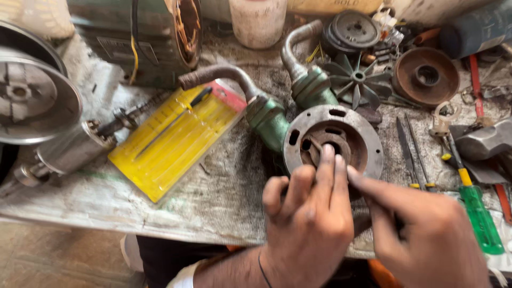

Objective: The person works on a disassembled water pump on a cluttered workbench. They use a power drill on the pump housing, scrape the housing's inner cavity and rim with a screwdriver, pick at debris by hand, and press a round component into the housing's center bore.

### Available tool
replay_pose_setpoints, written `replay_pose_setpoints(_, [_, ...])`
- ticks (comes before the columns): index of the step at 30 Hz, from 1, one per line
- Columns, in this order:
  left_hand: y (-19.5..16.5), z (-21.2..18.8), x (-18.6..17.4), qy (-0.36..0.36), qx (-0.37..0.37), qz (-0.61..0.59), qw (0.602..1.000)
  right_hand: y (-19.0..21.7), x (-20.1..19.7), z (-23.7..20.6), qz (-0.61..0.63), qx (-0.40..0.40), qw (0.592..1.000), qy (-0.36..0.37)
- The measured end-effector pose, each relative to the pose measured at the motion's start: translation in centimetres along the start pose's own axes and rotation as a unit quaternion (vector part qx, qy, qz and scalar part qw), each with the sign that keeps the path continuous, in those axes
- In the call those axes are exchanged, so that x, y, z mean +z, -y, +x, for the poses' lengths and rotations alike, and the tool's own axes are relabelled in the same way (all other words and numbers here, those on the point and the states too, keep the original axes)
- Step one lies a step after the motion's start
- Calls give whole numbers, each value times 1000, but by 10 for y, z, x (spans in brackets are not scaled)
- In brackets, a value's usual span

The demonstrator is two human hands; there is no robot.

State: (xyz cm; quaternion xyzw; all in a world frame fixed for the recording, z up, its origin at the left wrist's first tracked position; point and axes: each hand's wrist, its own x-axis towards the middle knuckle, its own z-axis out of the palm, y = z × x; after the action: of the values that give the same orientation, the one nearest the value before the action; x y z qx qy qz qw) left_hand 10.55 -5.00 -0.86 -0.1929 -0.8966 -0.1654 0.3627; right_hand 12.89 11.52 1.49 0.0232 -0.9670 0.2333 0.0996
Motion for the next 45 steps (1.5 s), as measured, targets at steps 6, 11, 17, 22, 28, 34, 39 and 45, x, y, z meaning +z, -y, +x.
replay_pose_setpoints(6, [2,-1,2,7,-1,-24,1000,6,1,1,-10,-9,1000,-13])
replay_pose_setpoints(11, [4,1,-1,3,4,-9,1000,9,-3,4,16,-29,999,3])
replay_pose_setpoints(17, [2,3,-1,9,5,-8,1000,9,-4,3,18,-60,998,-21])
replay_pose_setpoints(22, [4,2,-4,11,5,-23,1000,9,-2,3,20,-23,1000,-9])
replay_pose_setpoints(28, [6,4,-4,18,-3,-34,999,11,-2,6,27,-47,998,-24])
replay_pose_setpoints(34, [6,6,-3,16,2,-20,1000,11,-1,6,28,-2,1000,-6])
replay_pose_setpoints(39, [3,6,-2,15,-10,-13,1000,11,2,6,23,-16,999,-15])
replay_pose_setpoints(45, [7,3,-2,19,2,-14,1000,14,2,6,19,-4,1000,-12])
